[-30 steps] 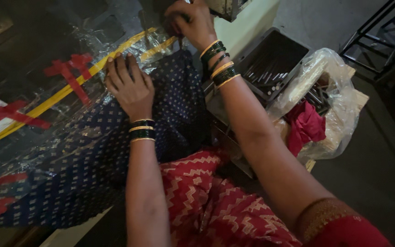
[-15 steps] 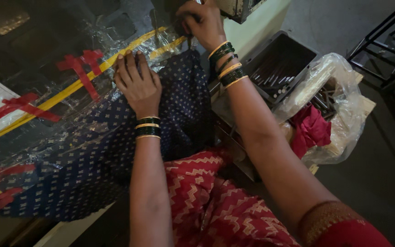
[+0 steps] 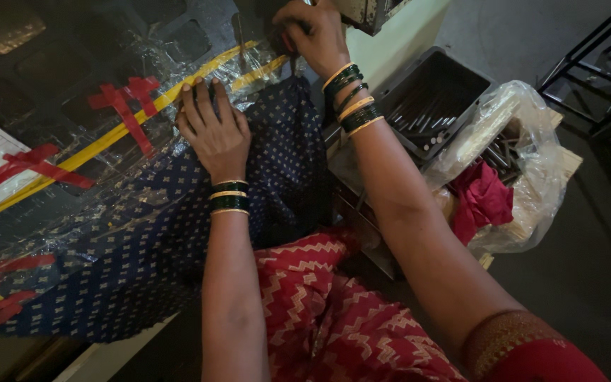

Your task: The person wipes a machine surface with a red cloth, then uses a metal rod to adjust a component inside the machine. The person opens a side panel, inserts the rod into a slot, and manipulates it to adjust the internal mechanism.

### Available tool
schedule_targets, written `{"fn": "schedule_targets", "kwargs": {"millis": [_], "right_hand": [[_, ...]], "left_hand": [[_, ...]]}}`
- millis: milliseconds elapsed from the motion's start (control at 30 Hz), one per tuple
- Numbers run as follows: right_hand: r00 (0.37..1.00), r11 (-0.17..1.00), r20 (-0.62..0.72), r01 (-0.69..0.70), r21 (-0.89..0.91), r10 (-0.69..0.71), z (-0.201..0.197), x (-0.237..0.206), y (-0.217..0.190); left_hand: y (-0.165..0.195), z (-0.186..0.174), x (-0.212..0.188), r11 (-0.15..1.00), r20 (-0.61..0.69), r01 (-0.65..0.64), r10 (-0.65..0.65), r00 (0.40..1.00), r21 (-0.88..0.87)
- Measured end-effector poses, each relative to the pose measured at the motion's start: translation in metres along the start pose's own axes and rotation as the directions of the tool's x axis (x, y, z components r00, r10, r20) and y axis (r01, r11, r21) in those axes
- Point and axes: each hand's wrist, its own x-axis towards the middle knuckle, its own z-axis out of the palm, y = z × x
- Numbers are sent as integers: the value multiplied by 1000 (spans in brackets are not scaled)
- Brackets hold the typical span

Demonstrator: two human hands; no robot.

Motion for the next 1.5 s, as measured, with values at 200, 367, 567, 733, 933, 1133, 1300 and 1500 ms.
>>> {"fn": "schedule_targets", "kwargs": {"millis": [200, 367, 567, 733, 933, 1133, 1300, 1500], "right_hand": [[950, 949, 131, -297, 107, 282, 2, -2, 0], [999, 998, 15, -47, 35, 47, 0, -1, -1], [999, 999, 11, -39, 21, 39, 0, 1, -3], [997, 997, 16, -70, 31, 69, -1, 0, -4], [997, 997, 11, -72, 25, 72, -1, 2, -5], [998, 998, 9, -65, 24, 65, -2, 2, -5], [998, 998, 0, -68, 4, 68, -2, 1, -6], [997, 997, 1, -74, 12, 74, -3, 0, -4]], "left_hand": [[-1, 1, 0, 1000, -11, -1, 1, 1000, -3], [-1, 3, -1, 1000, -12, -6, 6, 1000, 10], [-2, 3, -1, 1000, 6, 1, -1, 1000, -5], [0, 4, -2, 1000, 8, 6, -6, 1000, 6], [-1, 5, 0, 1000, 28, 10, -10, 1000, -6], [-2, 5, -1, 1000, 14, 1, -1, 1000, 2], [-1, 6, 0, 1000, -5, -10, 10, 1000, 22], [1, 3, -1, 1000, 14, 0, 0, 1000, 2]]}}
